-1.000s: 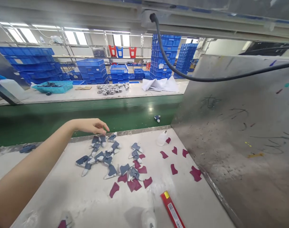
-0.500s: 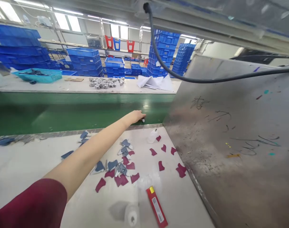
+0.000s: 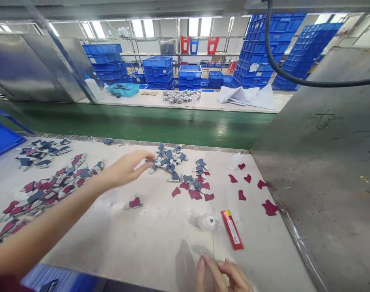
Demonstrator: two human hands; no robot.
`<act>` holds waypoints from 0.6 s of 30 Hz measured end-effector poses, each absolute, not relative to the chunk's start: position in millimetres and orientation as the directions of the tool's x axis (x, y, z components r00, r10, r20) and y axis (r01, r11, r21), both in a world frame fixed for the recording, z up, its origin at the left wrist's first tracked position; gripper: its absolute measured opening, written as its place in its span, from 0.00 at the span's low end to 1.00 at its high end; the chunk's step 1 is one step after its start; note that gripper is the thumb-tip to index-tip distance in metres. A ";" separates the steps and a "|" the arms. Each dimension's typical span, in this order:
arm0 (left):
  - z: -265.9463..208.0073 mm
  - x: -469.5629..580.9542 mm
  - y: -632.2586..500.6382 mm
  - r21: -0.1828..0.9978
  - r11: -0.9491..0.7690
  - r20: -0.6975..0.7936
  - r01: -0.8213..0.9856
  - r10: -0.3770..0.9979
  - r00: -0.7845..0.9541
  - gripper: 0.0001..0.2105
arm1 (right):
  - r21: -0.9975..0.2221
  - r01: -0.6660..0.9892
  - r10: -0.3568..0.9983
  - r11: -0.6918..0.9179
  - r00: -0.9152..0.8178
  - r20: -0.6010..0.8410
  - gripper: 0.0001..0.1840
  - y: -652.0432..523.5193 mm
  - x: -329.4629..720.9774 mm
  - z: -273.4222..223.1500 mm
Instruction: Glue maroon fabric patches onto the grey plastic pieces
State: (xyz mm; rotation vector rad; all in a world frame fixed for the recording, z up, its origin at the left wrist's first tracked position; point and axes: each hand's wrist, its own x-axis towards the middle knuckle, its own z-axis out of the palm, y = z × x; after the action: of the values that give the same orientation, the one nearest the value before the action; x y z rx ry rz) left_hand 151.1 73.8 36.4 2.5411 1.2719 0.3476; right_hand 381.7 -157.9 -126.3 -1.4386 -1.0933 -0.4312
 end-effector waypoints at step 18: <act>-12.1 137.1 -81.1 0.925 -0.210 0.105 0.316 0.942 0.319 0.07 | -0.563 0.502 0.730 0.656 -0.235 0.642 0.26 -96.4 322.3 -24.0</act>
State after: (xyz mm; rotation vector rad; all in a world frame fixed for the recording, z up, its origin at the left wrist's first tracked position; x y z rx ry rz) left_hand 137.1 -81.1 -12.1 1.7159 1.1393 0.9046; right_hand 322.3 -96.4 -24.0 -0.9700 -1.8990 0.2942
